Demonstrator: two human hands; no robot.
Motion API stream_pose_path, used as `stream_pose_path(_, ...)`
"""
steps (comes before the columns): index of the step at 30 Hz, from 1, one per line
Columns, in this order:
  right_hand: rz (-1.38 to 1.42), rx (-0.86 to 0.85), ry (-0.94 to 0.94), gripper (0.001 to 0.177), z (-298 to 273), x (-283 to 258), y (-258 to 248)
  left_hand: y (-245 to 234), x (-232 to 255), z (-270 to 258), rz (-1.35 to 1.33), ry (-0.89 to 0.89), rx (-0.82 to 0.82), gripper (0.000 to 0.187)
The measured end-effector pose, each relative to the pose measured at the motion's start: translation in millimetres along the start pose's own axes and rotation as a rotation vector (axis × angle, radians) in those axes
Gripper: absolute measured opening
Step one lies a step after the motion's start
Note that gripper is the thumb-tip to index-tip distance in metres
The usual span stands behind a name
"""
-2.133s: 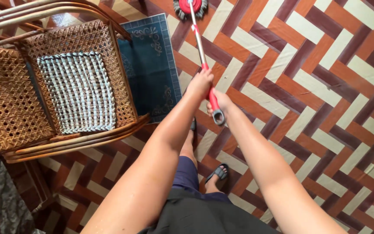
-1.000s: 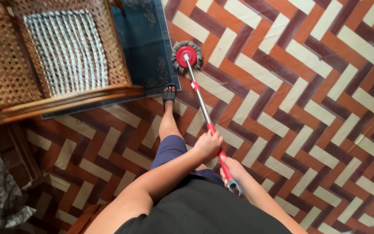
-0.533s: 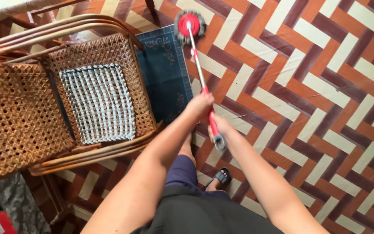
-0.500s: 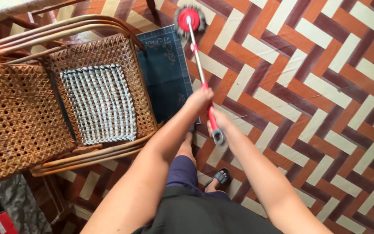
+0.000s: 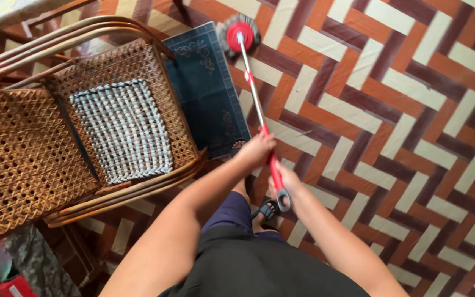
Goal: The recorder is mopping a herringbone patterned floor and then rinsing the mop in a spin bucket.
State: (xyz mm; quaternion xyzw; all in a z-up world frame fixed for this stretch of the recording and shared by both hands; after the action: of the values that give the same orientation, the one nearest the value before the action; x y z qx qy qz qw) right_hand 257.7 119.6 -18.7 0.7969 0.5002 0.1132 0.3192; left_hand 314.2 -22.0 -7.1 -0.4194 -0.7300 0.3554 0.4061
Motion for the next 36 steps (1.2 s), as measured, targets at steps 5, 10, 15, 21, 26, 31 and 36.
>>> stream_pose_path(5, 0.222, 0.122, -0.063, 0.042, -106.3, 119.8, -7.1, 18.3, 145.6, -46.3, -0.208, 0.055, 0.130, 0.041)
stream_pose_path(10, 0.323, 0.149, -0.074, 0.042, -197.7, 223.2, -22.3, 45.0, 272.0, -66.3, -0.369, 0.060, 0.068, 0.033)
stream_pose_path(15, 0.374, 0.184, -0.161, 0.045, -260.6, 307.3, -67.7, 57.4, 380.7, -55.8, -0.336, 0.201, -0.054, 0.025)
stream_pose_path(21, 0.473, 0.206, -0.304, 0.047, -245.6, 339.4, -104.5, 81.9, 409.6, -21.7, -0.215, 0.268, 0.003, 0.022)
stream_pose_path(26, 0.403, 0.145, -0.236, 0.041, -202.8, 311.1, -70.5, 100.3, 368.0, -26.1, -0.089, 0.278, -0.077, 0.024)
stream_pose_path(31, 0.418, 0.135, -0.061, 0.046, -207.2, 287.3, -19.1, 62.0, 337.4, -74.2, -0.165, 0.276, -0.051, 0.024)
stream_pose_path(36, 0.326, 0.054, -0.041, 0.045, -201.7, 278.2, -5.0, 41.8, 318.1, -102.3, -0.285, 0.179, -0.045, 0.022)
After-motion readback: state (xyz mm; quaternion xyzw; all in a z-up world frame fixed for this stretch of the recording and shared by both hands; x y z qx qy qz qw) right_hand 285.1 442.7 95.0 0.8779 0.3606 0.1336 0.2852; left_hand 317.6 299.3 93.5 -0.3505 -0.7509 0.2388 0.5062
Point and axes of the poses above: each hand's wrist, its own z-axis towards the middle knuckle, its own y-axis out of the palm, x = y × z, the point moved 6 cm from there along z, towards the middle knuckle, and after that the axes turned 15 degrees about -x, right-handed, at the moved point
